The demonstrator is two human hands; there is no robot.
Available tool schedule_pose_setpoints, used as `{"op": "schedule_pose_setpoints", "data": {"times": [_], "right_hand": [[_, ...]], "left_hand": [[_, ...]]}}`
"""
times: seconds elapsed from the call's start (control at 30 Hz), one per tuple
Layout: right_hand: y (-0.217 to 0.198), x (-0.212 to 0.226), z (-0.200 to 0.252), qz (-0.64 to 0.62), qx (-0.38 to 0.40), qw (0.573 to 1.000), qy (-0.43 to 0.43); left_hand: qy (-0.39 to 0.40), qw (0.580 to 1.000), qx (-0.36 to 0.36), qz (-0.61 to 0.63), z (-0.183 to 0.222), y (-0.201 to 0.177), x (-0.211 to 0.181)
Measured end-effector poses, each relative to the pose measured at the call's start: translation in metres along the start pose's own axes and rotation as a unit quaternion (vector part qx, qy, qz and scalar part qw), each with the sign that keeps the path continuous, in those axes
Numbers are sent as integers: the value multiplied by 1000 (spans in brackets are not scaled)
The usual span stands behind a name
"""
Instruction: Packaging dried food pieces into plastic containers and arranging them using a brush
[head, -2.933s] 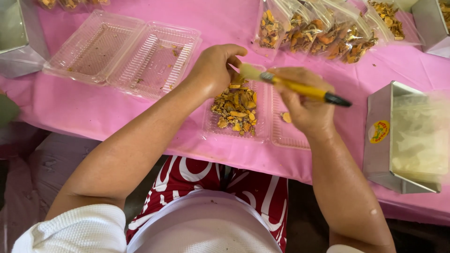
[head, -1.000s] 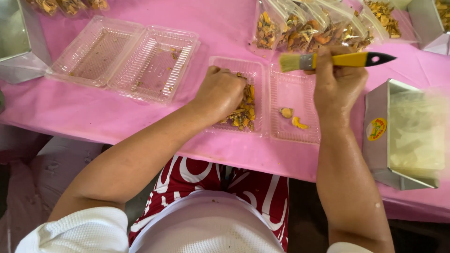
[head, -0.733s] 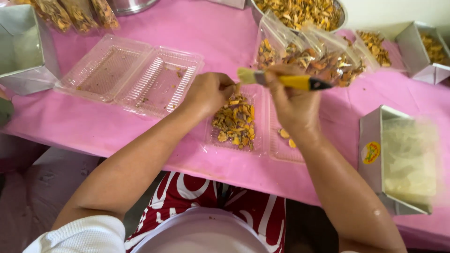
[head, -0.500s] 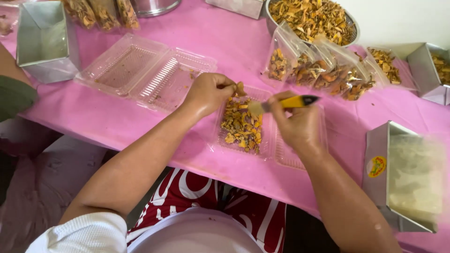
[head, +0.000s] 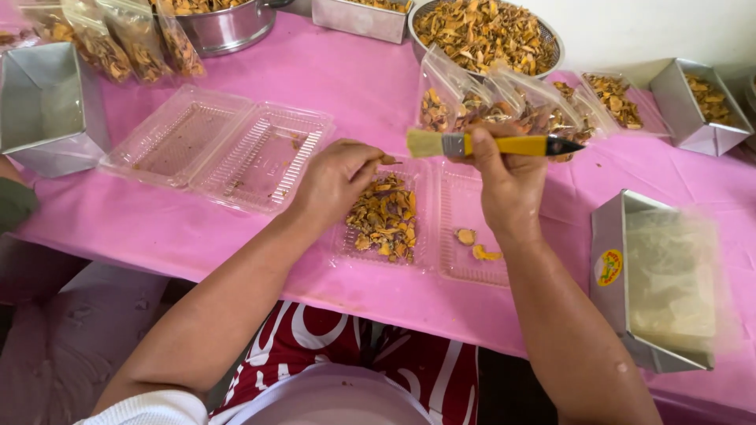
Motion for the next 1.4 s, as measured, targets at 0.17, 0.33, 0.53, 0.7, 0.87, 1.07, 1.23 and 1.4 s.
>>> {"op": "schedule_pose_setpoints", "data": {"times": [0.17,0.33,0.53,0.7,0.87,1.07,1.23,1.4], "right_hand": [[-3,-20,-2,24,43,996,70],[-1,-15,-6,55,-12,995,86],[-3,-34,9,38,35,989,135],[5,-8,4,-116,-12,979,165],[-6,-12,4,85,4,994,68],[-30,0,-25,220,-28,975,1],[-34,-21,-22,340,0,937,-75],[-25,-20,-15,349,40,935,-46]], "left_hand": [[228,965,-36,-121,9,-5,-20],[298,938,-68,-163,14,-19,-30],[319,938,-79,-113,16,-23,-39],[311,944,-86,-77,17,-20,-37],[310,945,-59,-81,12,-20,-33],[366,926,66,-66,-3,20,-55],[290,906,264,-157,-7,76,-81],[202,932,253,-162,-16,74,-63]]}}
Point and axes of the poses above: each hand's wrist, its own z-axis away from the middle knuckle, its own y-axis out of the palm, x = y × z, the point moved 2 cm from there along -z, towards the middle knuckle, and after that the axes turned 8 degrees about -x, right-handed, at the moved point
